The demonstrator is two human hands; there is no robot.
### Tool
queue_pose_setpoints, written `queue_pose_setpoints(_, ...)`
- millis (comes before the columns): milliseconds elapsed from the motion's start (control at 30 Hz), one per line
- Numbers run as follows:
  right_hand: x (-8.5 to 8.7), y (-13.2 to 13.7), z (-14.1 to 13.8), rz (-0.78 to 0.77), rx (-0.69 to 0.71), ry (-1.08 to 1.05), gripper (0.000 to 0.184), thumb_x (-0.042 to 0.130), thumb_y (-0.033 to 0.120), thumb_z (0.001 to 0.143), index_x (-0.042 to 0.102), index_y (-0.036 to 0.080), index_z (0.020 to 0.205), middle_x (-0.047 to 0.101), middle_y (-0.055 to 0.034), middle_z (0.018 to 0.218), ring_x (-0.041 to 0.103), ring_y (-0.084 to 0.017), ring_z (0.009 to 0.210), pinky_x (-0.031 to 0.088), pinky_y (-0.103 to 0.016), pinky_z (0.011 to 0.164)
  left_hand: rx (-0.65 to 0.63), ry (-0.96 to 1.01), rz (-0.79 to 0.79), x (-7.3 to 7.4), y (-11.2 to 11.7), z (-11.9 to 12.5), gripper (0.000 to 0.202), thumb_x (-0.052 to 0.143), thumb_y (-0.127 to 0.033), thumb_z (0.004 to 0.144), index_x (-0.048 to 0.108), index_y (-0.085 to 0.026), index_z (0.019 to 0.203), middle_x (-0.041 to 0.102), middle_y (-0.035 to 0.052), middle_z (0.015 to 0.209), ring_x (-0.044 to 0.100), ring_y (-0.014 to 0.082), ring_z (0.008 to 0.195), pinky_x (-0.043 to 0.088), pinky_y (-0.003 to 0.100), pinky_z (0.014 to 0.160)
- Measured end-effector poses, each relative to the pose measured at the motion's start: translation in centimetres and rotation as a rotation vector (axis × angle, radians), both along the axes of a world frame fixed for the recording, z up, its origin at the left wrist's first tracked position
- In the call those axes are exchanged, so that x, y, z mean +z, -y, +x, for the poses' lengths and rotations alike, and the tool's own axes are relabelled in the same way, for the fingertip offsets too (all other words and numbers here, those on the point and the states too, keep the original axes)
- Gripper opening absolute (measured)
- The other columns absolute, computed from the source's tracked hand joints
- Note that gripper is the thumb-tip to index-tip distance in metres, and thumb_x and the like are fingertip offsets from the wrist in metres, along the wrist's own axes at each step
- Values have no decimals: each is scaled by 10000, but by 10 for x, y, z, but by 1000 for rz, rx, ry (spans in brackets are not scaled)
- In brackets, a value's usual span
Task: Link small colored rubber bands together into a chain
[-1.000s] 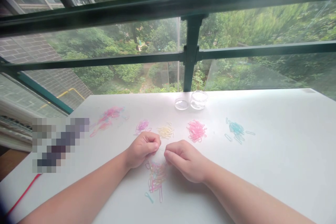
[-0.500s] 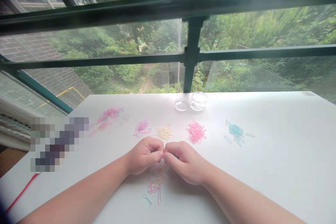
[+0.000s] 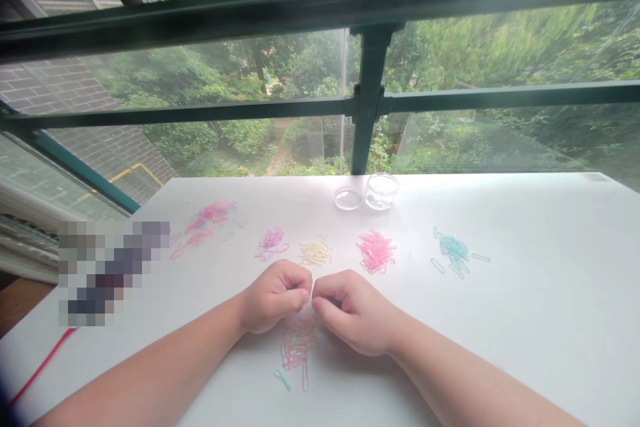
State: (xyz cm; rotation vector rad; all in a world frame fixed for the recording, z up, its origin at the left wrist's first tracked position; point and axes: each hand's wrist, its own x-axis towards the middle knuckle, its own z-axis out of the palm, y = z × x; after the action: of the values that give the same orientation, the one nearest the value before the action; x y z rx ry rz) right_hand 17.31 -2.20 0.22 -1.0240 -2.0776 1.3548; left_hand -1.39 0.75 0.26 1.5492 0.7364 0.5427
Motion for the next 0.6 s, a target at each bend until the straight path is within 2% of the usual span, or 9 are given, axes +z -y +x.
queue_pose_setpoints(100, 1, -1, 1, -5, -35, -31, 298, 412, 242, 850, 312, 119, 598, 285, 25, 579, 273, -24, 562, 257, -153, 532, 147, 132, -95, -4, -4, -2, 275, 529, -314, 661, 404, -128, 502, 354, -45, 445, 296, 20, 447, 215, 182, 465)
queue_pose_setpoints(167, 2, -1, 0, -32, -59, -45, 301, 403, 264, 861, 337, 118, 606, 310, 24, 578, 287, -26, 563, 268, -151, 534, 195, 161, -122, -5, -6, -2, 273, 518, -328, 655, 401, -136, 501, 334, -50, 425, 275, 22, 422, 189, 188, 443)
queue_pose_setpoints(367, 0, 1, -1, 2, -11, -15, 257, 411, 225, 841, 380, 111, 612, 322, 22, 585, 297, -27, 570, 262, -153, 533, -38, -103, 82, 1, 2, 1, 235, 507, -270, 696, 425, -119, 535, 407, -32, 512, 352, 25, 525, 279, 170, 522)
queue_pose_setpoints(600, -4, 1, -1, 6, -3, 15, 236, 411, 208, 833, 376, 113, 620, 323, 22, 593, 290, -28, 576, 257, -158, 541, -29, -72, 69, 2, 3, 1, 267, 517, -296, 706, 404, -121, 539, 367, -41, 517, 323, 19, 523, 265, 167, 519)
